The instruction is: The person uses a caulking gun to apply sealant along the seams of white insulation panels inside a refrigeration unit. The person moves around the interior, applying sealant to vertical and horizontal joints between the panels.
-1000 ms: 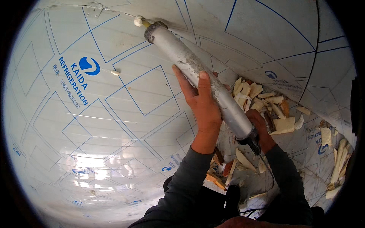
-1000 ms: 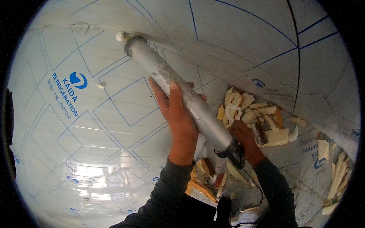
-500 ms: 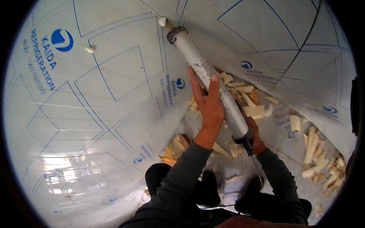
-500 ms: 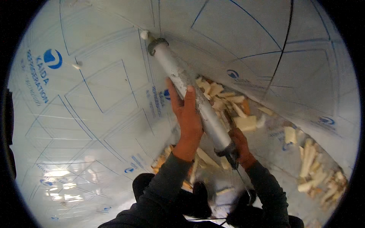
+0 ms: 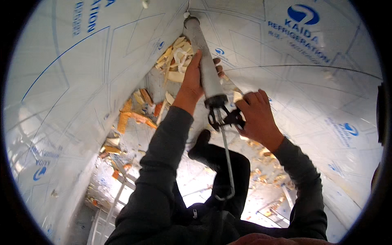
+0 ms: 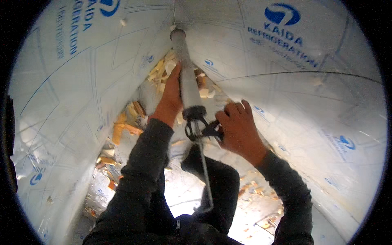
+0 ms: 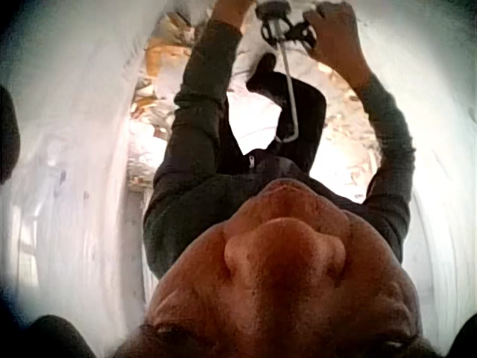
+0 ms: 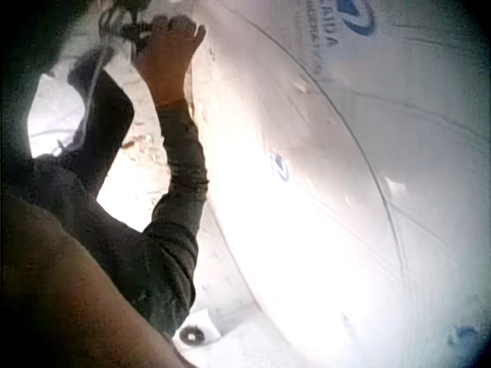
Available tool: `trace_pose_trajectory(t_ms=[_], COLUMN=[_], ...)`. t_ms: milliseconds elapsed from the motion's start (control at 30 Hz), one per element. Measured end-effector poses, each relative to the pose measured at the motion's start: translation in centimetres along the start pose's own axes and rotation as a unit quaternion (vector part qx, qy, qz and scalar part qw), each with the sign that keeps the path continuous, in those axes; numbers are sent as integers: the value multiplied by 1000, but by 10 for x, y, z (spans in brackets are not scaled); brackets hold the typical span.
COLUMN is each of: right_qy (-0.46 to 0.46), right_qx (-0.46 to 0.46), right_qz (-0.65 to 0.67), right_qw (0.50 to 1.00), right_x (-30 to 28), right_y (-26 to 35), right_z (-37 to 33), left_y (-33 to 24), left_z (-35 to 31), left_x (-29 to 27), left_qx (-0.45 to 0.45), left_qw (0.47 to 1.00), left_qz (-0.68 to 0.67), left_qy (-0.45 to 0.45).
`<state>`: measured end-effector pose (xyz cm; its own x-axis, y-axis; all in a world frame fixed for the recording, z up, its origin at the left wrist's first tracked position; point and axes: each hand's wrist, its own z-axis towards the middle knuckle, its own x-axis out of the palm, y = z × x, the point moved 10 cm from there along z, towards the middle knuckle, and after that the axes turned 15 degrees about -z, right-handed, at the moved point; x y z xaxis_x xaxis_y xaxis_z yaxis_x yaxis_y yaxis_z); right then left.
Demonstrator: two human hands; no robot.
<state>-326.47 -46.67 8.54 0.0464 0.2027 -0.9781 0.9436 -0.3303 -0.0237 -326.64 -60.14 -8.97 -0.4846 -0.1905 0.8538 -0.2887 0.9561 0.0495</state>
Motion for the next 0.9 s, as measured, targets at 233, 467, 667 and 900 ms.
trace_pose_trajectory(t_ms=[233,467,667,900], right_qy=[111,139,175,80], right_qx=[-98,-169,-179,-185], right_qz=[-94,-111,-119,-91], right_qw=[984,969,961,975], right_x=[-28,44,82,102], right_y=[33,19,3,5], right_z=[59,106,135,161], left_y=[-1,-1,-11,-35], left_z=[-25,41,85,105], left_x=[-42,-99,-131,-147], left_qx=[-43,-29,-6,9], left_qw=[994,988,984,985], left_qz=[-97,-148,-177,-171], left_qy=[-29,-25,-20,-14])
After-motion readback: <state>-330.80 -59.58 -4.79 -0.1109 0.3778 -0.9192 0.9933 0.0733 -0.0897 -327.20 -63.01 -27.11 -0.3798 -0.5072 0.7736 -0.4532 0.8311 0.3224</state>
